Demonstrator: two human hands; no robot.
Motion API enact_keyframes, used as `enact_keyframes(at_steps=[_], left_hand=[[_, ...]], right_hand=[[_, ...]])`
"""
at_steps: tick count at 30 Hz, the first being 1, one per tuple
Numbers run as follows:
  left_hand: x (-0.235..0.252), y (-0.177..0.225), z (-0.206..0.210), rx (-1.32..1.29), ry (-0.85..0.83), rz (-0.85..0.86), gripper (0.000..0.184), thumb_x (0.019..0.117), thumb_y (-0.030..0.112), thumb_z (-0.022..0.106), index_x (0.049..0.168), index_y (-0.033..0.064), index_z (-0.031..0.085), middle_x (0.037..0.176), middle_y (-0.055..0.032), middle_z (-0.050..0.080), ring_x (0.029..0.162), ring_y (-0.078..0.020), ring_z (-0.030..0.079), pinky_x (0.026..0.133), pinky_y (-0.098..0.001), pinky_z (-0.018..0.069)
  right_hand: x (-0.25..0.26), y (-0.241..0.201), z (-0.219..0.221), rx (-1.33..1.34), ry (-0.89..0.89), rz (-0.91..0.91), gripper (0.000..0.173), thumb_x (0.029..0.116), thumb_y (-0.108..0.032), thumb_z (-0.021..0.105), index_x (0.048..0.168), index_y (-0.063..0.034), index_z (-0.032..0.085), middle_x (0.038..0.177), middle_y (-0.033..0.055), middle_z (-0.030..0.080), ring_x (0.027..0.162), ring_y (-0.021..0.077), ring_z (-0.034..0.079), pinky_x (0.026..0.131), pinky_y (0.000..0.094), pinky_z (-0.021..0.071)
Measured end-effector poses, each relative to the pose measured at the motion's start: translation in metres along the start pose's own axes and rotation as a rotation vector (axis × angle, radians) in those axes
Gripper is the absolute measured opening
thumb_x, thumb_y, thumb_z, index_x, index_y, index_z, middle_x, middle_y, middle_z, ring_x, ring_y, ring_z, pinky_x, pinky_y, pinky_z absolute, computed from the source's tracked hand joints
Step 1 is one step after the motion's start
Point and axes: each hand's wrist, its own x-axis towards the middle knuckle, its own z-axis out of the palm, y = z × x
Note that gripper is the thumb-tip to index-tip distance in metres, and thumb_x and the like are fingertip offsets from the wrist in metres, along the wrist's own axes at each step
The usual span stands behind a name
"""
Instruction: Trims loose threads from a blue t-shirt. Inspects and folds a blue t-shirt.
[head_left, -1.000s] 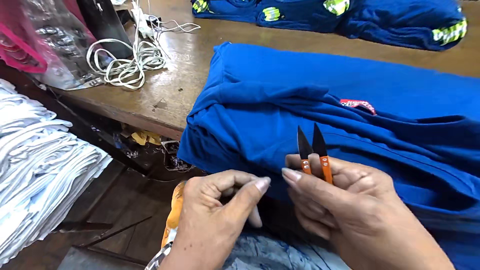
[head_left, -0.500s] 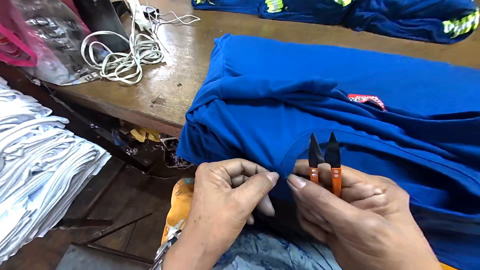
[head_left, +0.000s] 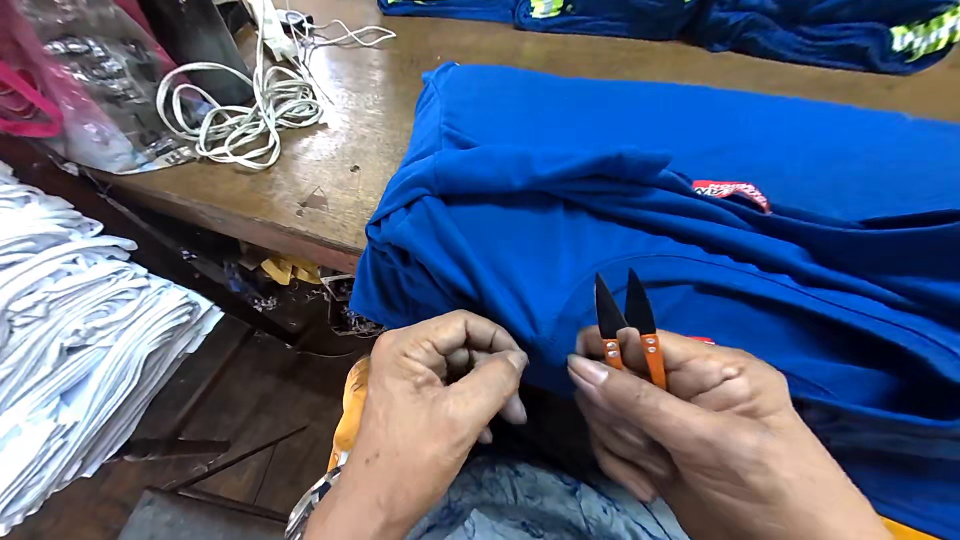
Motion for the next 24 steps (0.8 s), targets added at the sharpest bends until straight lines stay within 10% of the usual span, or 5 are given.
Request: enact_keyframes(at_steps=[10, 16, 20, 24], left_hand=[[0.001, -0.009, 0.01, -0.377, 0.058, -0.226, 0.012, 0.0958, 0.01, 0.07, 0.093, -0.0018, 0.073, 0.067, -0.0178, 0.067, 0.052, -0.0143, 0.063, 0.044, -0.0227, 0.0507], [0.001, -0.01, 0.006, -0.259, 0.026, -0.088, 0.012, 0.0969, 0.008, 0.069, 0.092, -0.0022, 0.072, 0.066, -0.0161, 0.067, 0.052, -0.016, 0.065, 0.046, -0.0248, 0.0546], [-0.002, -0.009, 0.008, -0.224, 0.027, -0.039, 0.012, 0.0983, 0.007, 0.066, 0.095, -0.0031, 0.071, 0.065, -0.0159, 0.066, 0.051, -0.0172, 0.065, 0.046, -0.0263, 0.0555], [-0.003, -0.007, 0.009, -0.212, 0.034, -0.014, 0.01, 0.0985, 0.005, 0.065, 0.095, -0.0037, 0.07, 0.065, -0.0151, 0.066, 0.051, -0.0164, 0.064, 0.046, -0.0257, 0.0552]], right_hand=[[-0.006, -0.01, -0.004, -0.066, -0.026, 0.055, 0.005, 0.1, -0.007, 0.062, 0.096, -0.0064, 0.066, 0.058, -0.0009, 0.044, 0.042, 0.0059, 0.04, 0.036, 0.0215, 0.0371], [-0.019, -0.044, -0.034, -0.774, -0.1, -0.233, 0.048, 0.1135, -0.033, 0.031, 0.139, -0.0025, 0.058, 0.085, 0.0051, 0.061, 0.064, 0.0093, 0.052, 0.055, 0.0269, 0.0445], [-0.011, -0.064, -0.042, -1.391, -0.02, -0.513, 0.038, 0.1074, -0.019, 0.045, 0.13, 0.0037, 0.064, 0.102, 0.0203, 0.067, 0.087, 0.0288, 0.063, 0.074, 0.0425, 0.0502], [-0.004, -0.059, -0.039, -1.585, -0.041, -0.654, 0.037, 0.1066, -0.026, 0.05, 0.128, 0.0009, 0.066, 0.094, 0.0189, 0.065, 0.083, 0.0328, 0.062, 0.068, 0.0448, 0.048]])
